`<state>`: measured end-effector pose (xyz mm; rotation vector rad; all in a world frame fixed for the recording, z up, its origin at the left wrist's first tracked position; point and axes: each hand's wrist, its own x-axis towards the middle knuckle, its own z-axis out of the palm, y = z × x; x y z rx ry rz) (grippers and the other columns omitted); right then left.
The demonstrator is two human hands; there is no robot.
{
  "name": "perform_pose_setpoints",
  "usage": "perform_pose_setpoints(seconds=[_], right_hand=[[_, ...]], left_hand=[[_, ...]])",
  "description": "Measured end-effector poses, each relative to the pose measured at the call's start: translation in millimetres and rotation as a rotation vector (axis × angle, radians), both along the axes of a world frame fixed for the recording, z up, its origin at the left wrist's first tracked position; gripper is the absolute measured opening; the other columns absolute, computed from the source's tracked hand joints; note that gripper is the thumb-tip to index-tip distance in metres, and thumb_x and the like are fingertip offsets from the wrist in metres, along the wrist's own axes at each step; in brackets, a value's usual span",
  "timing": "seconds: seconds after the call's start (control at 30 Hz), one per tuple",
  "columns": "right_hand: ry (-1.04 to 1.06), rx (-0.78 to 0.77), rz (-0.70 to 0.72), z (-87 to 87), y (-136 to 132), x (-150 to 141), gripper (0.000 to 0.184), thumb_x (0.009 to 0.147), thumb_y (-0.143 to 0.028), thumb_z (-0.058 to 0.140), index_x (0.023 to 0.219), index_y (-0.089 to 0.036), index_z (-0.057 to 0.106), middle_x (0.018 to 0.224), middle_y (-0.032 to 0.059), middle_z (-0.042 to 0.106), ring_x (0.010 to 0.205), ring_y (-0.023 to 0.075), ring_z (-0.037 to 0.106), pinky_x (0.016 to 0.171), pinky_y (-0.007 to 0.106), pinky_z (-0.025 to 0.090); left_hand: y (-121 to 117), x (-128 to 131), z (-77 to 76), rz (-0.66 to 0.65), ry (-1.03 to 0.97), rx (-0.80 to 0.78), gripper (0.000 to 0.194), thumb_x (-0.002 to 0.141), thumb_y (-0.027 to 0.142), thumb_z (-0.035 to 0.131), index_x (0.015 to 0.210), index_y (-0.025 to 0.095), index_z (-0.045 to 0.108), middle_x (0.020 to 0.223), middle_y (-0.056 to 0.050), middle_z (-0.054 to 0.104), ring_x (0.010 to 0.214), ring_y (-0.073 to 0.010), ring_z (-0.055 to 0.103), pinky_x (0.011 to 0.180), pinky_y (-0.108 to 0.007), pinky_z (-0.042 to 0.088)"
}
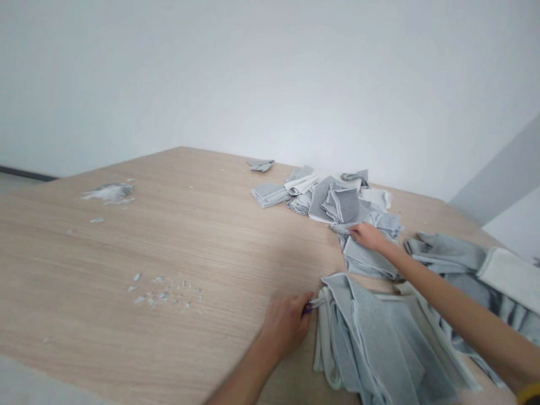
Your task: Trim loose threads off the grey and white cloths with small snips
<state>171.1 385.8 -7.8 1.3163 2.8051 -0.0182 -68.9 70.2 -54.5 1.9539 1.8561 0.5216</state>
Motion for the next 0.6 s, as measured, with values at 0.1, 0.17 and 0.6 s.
perform_pose_setpoints(seconds=[0.1,0.17,0.6], right_hand=[[-0.023,0.0,-0.004,2.7,-1,7,0.027,0.083,-0.017,0.052,0.098,-0.011,0.074,0.102,0.0183,0.074,0.1,0.0286,0.067,0.091,0.036,0.046],[-0.027,-0.016,0.005,1.5,-3,12,0.035,0.076,-0.015,0.06,0.108,-0.013,0.072,0.113,0.0156,0.072,0.106,0.0272,0.065,0.096,0.034,0.045],[0.012,-0.045,0.072,-2.2,-10,32,0.06,0.074,-0.032,0.071,0.129,-0.01,0.062,0.133,0.0167,0.062,0.121,0.0287,0.059,0.105,0.037,0.043]], left_hand=[[-1,0,-1.6,0.0,0.006,0.041,0.041,0.091,0.027,0.048,0.13,0.033,0.061,0.108,-0.005,0.074,0.097,-0.0263,0.068,0.081,-0.036,0.048],[-1,0,-2.3,0.001,0.007,0.066,0.04,0.091,0.027,0.048,0.129,0.032,0.061,0.107,-0.005,0.074,0.097,-0.0265,0.068,0.081,-0.036,0.048],[-4,0,-1.8,-0.007,-0.016,0.103,0.037,0.094,0.027,0.045,0.125,0.031,0.064,0.108,-0.007,0.074,0.1,-0.0273,0.067,0.085,-0.038,0.048]])
